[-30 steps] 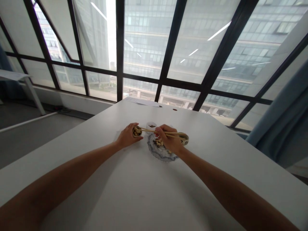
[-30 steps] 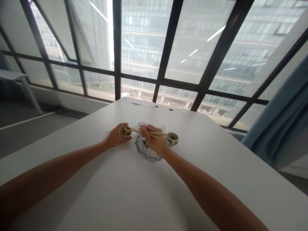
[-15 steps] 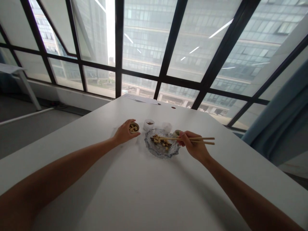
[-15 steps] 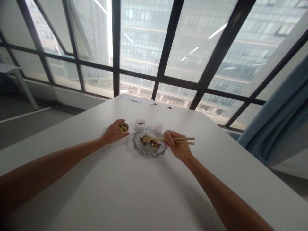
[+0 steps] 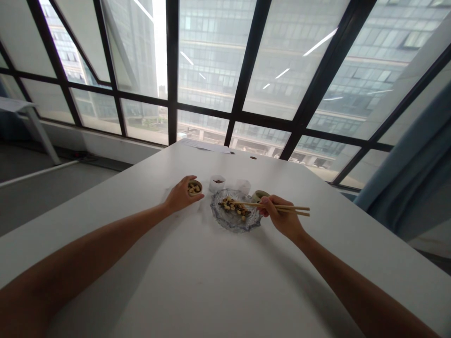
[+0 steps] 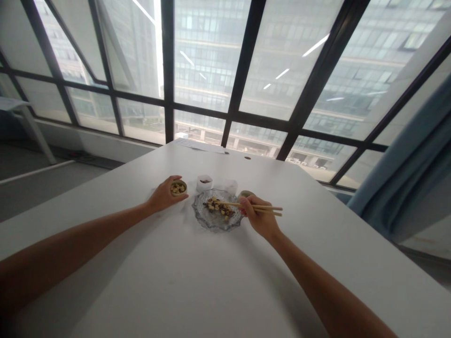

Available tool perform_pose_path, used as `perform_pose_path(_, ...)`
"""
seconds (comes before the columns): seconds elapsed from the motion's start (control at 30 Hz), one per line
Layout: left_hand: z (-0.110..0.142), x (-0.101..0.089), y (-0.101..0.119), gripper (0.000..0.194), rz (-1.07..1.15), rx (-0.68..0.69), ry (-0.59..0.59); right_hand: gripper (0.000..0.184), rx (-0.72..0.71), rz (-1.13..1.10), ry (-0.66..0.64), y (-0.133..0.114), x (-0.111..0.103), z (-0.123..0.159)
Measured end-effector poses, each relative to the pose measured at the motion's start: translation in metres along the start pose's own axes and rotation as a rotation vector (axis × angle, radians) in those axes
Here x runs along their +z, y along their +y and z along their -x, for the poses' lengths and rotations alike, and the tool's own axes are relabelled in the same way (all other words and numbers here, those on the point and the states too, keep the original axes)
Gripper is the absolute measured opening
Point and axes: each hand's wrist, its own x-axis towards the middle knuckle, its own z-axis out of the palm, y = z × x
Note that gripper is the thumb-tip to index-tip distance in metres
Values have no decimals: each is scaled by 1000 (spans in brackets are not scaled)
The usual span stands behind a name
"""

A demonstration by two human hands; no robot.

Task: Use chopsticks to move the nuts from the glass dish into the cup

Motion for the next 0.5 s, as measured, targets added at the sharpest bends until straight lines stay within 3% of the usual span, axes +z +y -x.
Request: perform_pose_path(0.5,1,-2,2,65,-7,4,-2,47,-68,53,-94,-8,8,-3)
